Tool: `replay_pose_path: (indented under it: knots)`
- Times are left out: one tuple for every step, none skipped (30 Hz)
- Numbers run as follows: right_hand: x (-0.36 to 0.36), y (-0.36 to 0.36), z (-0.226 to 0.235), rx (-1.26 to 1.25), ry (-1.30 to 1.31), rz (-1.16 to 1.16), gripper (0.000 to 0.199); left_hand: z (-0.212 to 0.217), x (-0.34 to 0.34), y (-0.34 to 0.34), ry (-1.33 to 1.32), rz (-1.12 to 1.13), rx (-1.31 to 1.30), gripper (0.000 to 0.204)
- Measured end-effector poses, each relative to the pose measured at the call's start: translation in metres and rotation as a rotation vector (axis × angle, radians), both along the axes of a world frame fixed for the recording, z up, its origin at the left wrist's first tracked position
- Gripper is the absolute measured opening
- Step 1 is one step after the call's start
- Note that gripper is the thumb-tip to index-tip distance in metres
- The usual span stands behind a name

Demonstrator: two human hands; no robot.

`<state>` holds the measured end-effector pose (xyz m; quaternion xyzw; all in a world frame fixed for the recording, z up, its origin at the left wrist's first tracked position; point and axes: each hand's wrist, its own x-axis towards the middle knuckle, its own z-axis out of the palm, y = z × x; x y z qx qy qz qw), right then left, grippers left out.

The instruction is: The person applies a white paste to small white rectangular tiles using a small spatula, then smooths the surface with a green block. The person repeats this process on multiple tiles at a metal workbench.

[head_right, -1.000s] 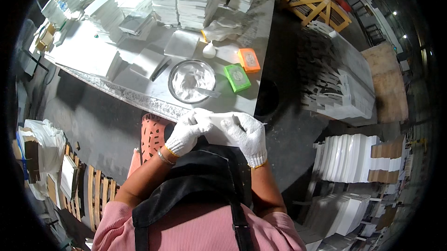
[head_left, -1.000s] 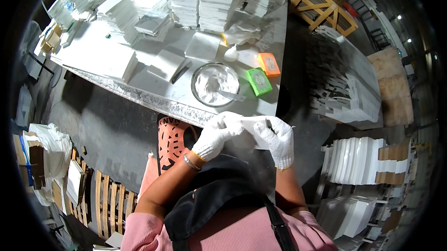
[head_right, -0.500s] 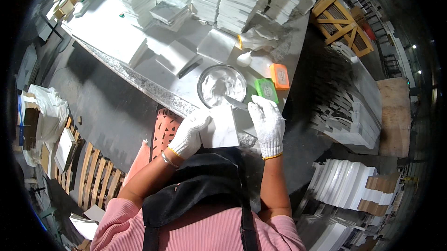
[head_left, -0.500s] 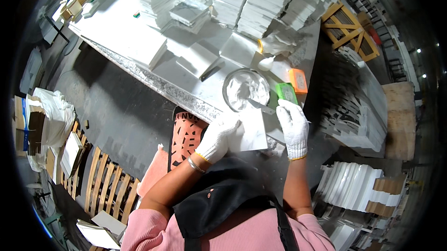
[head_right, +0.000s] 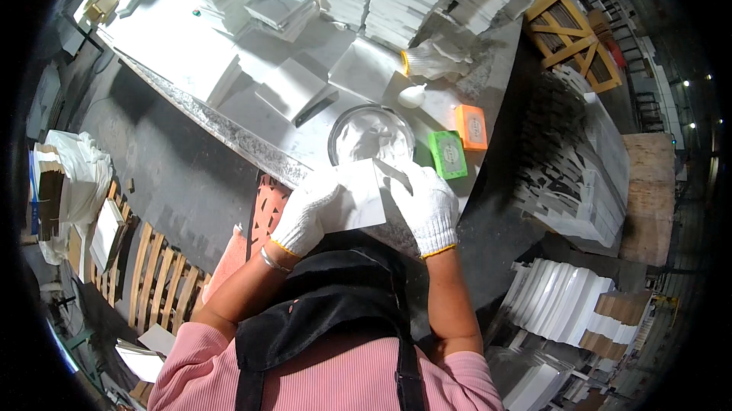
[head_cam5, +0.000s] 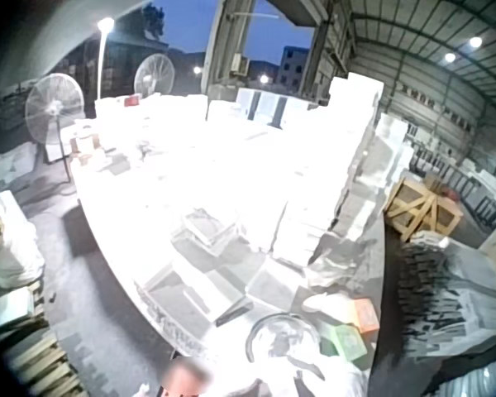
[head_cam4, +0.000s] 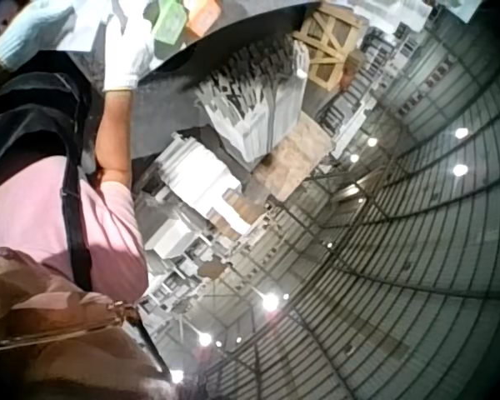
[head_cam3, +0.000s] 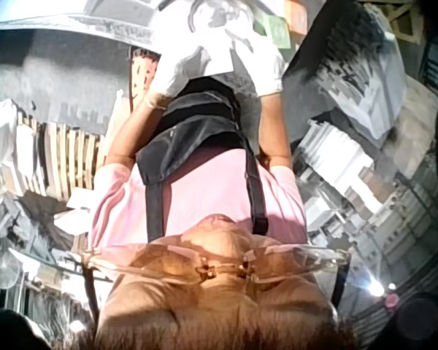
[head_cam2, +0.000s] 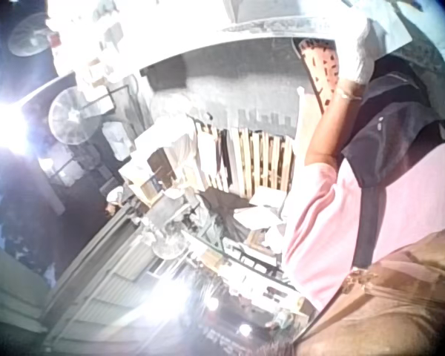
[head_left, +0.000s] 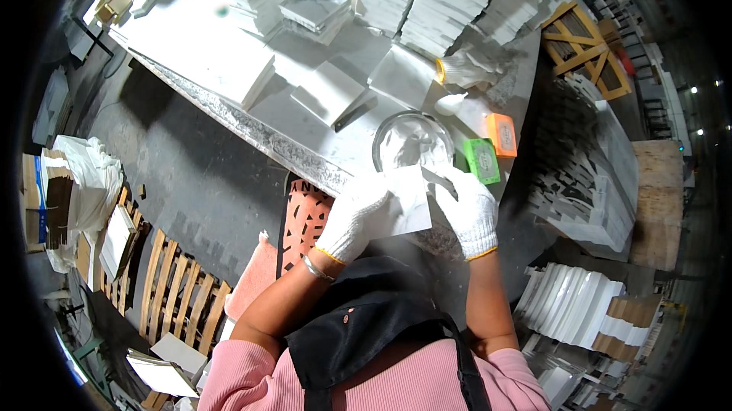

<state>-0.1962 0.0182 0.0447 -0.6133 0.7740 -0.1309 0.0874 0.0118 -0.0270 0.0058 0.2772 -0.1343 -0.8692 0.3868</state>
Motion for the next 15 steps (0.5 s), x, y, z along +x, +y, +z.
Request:
replay_pose_path:
  knots:
    - [0.001, -0.001, 0.000, 0.025, 0.011, 0.001, 0.032, -0.005, 0.000, 0.000, 0.001, 0.004, -0.016, 0.009]
    - [0.000, -0.002, -0.004, 0.004, -0.016, 0.011, 0.030, -0.010, 0.001, 0.000, 0.003, 0.007, -0.031, 0.008]
    - [-0.002, -0.002, -0.009, -0.018, -0.043, 0.020, 0.028, -0.018, 0.002, 0.000, 0.005, -0.017, -0.034, 0.019]
    - [-0.003, -0.001, -0.011, -0.040, -0.069, 0.028, 0.026, -0.024, 0.004, -0.001, 0.007, -0.041, -0.037, 0.031]
    - [-0.003, 0.000, -0.011, -0.062, -0.092, 0.030, 0.023, -0.029, 0.005, 0.000, 0.002, -0.060, -0.034, 0.037]
    - [-0.002, -0.001, -0.009, -0.087, -0.117, 0.035, 0.021, -0.029, 0.007, -0.001, -0.003, -0.078, -0.033, 0.043]
    - [-0.001, -0.002, -0.007, -0.112, -0.141, 0.040, 0.018, -0.027, 0.008, -0.001, -0.016, -0.091, -0.026, 0.043]
    - [-0.002, -0.002, -0.006, -0.127, -0.129, 0.025, 0.017, -0.027, 0.008, -0.001, -0.038, -0.095, -0.022, 0.043]
    - [-0.005, -0.002, -0.005, -0.144, -0.114, 0.009, 0.015, -0.026, 0.009, -0.002, -0.058, -0.101, -0.020, 0.044]
    - [-0.007, -0.002, -0.004, -0.160, -0.100, -0.008, 0.013, -0.026, 0.010, -0.001, -0.087, -0.097, -0.021, 0.045]
    - [-0.009, -0.003, -0.001, -0.185, -0.165, -0.023, 0.012, -0.026, 0.010, 0.000, -0.116, -0.094, -0.023, 0.045]
    - [-0.010, -0.003, 0.002, -0.210, -0.230, -0.039, 0.011, -0.027, 0.010, 0.000, -0.102, -0.081, -0.026, 0.046]
    - [-0.011, -0.004, 0.004, -0.236, -0.296, -0.055, 0.010, -0.031, 0.010, 0.001, -0.088, -0.068, -0.028, 0.047]
    - [-0.013, -0.005, 0.005, -0.217, -0.379, -0.074, 0.011, -0.035, 0.010, 0.001, -0.074, -0.054, -0.031, 0.048]
    - [-0.017, -0.005, 0.002, -0.203, -0.450, -0.092, 0.012, -0.042, 0.010, 0.001, -0.080, -0.054, -0.063, 0.048]
